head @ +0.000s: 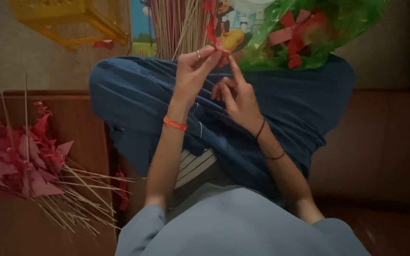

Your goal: Assembling paper flowers by attaching red paper petals to wooden sticks.

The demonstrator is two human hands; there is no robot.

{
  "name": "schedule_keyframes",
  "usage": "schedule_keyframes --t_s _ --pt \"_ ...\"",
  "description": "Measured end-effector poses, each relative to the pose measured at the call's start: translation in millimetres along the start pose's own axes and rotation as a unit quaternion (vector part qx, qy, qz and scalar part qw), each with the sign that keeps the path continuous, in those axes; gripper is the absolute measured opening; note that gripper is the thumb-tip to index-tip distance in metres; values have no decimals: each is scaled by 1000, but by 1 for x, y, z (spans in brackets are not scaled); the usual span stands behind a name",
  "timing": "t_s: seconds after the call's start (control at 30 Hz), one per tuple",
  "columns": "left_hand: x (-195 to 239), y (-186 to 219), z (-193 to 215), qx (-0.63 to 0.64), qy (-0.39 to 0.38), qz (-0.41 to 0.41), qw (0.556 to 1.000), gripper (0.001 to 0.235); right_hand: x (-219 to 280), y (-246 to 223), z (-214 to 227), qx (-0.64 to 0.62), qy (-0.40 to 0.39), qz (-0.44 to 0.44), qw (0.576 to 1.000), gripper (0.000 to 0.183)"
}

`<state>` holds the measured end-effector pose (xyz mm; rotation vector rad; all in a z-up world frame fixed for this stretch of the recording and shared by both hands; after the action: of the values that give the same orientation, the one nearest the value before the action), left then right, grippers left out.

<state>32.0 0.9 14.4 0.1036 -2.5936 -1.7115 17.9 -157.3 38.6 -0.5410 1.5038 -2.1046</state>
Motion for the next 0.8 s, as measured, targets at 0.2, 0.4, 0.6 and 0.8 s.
schedule_keyframes --t_s 0.2,0.4,0.6,0.8 --pt "-1 1 0 1 -34 -23 999 21 2 10 0 -79 -23 21 996 70" --pt "-1 -2 1 -12 -27 -14 999 25 1 10 2 -183 -30 -41 982 65" --pt "-1 -2 4 -5 -7 -33 999 26 2 0 1 -151 -15 5 988 79" --pt "-1 -7 4 -19 19 -10 1000 25 4 7 -4 -173 -18 -21 985 63"
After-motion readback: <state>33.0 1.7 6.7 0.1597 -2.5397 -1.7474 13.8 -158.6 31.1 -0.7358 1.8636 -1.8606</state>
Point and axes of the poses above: each hand's wrist, its own x-axis away from the middle knuckle, its own z-axis out of the back of the hand, y = z × x, the point moved 4 cm from there along -x, towards the middle knuckle, and after that the axes turned 3 degrees about -y, right-handed, at the moved point
